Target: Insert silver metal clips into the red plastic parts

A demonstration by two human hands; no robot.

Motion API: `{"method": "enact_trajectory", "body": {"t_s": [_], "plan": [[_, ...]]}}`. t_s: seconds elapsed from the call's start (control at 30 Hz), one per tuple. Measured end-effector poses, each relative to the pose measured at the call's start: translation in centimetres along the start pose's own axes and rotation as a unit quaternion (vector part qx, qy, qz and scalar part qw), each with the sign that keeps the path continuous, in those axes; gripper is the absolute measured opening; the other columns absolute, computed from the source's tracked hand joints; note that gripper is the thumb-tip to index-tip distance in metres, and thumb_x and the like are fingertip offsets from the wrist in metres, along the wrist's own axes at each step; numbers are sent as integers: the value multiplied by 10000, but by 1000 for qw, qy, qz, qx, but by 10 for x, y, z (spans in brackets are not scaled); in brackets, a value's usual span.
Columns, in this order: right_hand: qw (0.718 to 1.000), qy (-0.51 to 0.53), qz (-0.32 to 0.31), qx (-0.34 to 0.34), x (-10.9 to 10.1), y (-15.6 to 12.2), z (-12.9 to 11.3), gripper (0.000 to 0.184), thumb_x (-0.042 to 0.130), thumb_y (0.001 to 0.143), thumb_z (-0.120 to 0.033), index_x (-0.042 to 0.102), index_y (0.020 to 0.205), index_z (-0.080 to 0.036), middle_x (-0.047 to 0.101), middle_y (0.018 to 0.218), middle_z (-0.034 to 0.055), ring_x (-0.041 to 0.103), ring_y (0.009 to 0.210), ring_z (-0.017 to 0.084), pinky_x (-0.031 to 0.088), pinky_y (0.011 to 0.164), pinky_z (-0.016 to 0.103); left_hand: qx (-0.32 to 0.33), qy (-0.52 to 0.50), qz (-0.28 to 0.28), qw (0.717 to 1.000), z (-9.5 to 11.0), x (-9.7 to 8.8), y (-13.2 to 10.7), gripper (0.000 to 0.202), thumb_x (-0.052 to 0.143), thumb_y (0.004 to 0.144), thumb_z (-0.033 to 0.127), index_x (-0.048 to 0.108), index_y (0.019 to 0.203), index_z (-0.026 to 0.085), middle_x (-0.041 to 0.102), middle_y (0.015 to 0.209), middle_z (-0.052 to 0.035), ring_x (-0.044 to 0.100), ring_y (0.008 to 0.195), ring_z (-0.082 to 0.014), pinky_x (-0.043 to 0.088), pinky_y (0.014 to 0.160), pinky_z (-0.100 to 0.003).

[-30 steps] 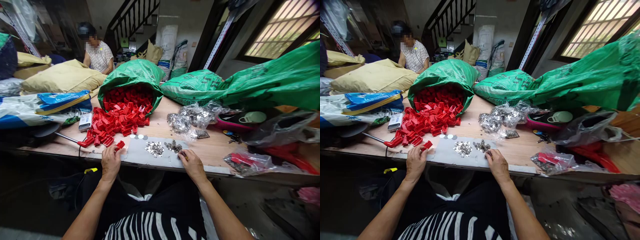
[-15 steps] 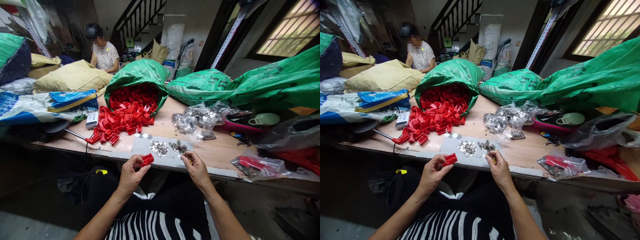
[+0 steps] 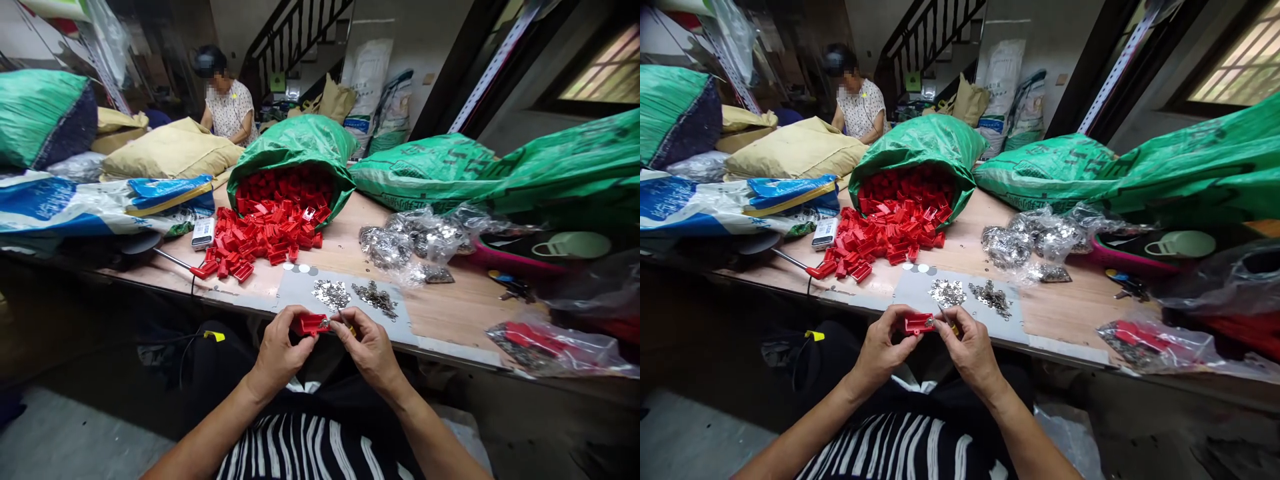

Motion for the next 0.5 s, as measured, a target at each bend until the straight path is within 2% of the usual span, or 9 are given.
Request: {"method": "enact_trajectory", "body": {"t_s": [0.07, 0.13, 0.2, 0.33, 0.5], "plan": [[1000, 5, -8, -3, 5, -2, -3, 187, 570, 877, -377, 615, 873, -195, 642, 766, 3, 532, 631, 120, 419, 591, 224, -73, -152, -30, 985, -8, 7, 2, 322, 701, 743, 198, 582, 1043, 199, 667, 981, -53, 635, 866, -176, 504, 805, -300], [1000, 14, -16, -8, 10, -3, -6, 183, 566, 881, -369, 614, 863, -194, 642, 760, 3, 538, 638, 121, 422, 595, 224, -134, -284, -41, 949, -14, 14, 1, 393, 720, 748, 228, 577, 1113, 200, 663, 1020, -56, 632, 920, -171, 498, 826, -280], [1000, 24, -16, -9, 13, -4, -7, 177, 562, 884, -360, 613, 857, -193, 650, 770, 7, 547, 646, 123, 431, 601, 223, -182, -371, -41, 910, -17, 18, 0, 438, 704, 778, 253, 563, 1190, 208, 656, 1013, -52, 633, 896, -153, 503, 787, -255], [1000, 20, 1, -8, 11, -1, -4, 172, 566, 881, -356, 622, 878, -194, 671, 797, 22, 569, 644, 131, 453, 608, 232, -247, -470, -70, 844, -20, 27, -8, 445, 632, 845, 314, 529, 1265, 208, 647, 887, -49, 628, 683, -119, 487, 596, -215], [999, -29, -7, -41, 9, 4, -9, 157, 557, 886, -349, 624, 885, -208, 689, 806, 34, 560, 584, 134, 462, 577, 250, -289, -517, -101, 799, -24, 35, -16, 379, 542, 892, 365, 546, 1216, 170, 646, 777, -72, 598, 542, -115, 430, 477, -190]]}}
Point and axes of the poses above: each hand's wrist, its own y-axis towards the middle knuckle, its own x-axis out of the palm, z = x × y, the point moved 8 cm from there along y, towards the middle knuckle
